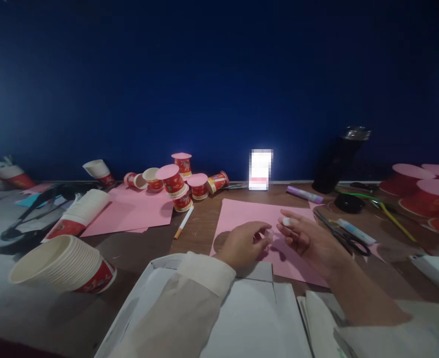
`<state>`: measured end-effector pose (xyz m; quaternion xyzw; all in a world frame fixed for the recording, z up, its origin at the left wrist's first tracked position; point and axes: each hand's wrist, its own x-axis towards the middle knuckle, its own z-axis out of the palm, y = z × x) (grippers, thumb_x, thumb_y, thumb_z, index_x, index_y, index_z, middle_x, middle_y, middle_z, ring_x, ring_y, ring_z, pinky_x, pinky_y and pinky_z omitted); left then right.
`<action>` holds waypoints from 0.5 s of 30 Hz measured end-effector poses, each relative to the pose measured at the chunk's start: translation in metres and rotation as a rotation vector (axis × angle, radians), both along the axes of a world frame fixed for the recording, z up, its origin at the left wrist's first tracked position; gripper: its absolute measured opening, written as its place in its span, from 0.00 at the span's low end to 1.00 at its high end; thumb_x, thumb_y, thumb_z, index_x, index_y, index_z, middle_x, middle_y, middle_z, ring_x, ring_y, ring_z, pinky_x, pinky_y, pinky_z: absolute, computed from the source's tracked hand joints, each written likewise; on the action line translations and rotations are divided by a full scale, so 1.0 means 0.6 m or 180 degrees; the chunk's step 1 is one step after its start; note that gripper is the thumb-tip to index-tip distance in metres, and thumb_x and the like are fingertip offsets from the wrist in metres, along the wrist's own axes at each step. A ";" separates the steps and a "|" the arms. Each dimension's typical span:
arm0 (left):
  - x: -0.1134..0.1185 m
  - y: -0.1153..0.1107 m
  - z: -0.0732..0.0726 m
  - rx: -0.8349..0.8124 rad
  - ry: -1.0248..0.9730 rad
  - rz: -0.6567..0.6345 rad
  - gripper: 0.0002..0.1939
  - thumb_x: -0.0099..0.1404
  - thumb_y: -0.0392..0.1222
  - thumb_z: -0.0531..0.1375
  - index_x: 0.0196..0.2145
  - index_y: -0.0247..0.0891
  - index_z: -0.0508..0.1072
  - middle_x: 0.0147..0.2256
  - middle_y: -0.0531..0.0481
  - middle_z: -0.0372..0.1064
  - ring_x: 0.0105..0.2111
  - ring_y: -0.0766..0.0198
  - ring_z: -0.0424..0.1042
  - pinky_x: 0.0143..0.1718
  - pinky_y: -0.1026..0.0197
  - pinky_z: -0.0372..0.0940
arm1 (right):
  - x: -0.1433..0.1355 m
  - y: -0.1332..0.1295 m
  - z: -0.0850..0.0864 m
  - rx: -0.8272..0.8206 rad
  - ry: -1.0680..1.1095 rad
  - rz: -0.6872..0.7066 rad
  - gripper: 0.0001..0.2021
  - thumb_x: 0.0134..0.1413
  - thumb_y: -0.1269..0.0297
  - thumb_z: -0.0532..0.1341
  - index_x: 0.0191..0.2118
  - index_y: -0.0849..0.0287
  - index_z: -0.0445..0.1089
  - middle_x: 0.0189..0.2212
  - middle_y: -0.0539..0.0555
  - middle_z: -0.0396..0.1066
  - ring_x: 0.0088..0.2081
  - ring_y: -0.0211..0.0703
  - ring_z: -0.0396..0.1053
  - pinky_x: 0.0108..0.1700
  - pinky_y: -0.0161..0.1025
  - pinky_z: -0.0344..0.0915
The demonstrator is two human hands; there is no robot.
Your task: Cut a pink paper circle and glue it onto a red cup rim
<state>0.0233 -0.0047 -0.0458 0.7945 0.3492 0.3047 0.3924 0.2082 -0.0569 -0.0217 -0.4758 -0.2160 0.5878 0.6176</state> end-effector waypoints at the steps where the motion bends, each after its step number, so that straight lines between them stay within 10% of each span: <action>1: 0.000 -0.001 0.000 0.0046 0.0054 -0.0004 0.16 0.66 0.46 0.60 0.50 0.41 0.76 0.45 0.47 0.77 0.40 0.61 0.74 0.44 0.59 0.69 | 0.000 0.000 -0.002 0.0011 -0.0044 0.0022 0.19 0.46 0.70 0.72 0.47 0.53 0.77 0.36 0.51 0.81 0.37 0.37 0.79 0.30 0.26 0.72; 15: -0.005 0.002 0.004 0.0145 0.0596 -0.0045 0.20 0.62 0.42 0.61 0.53 0.41 0.75 0.47 0.48 0.77 0.44 0.59 0.74 0.50 0.58 0.67 | 0.100 0.024 -0.037 0.0006 -0.2387 -0.1014 0.19 0.47 0.50 0.67 0.45 0.52 0.74 0.35 0.54 0.78 0.35 0.49 0.76 0.38 0.48 0.74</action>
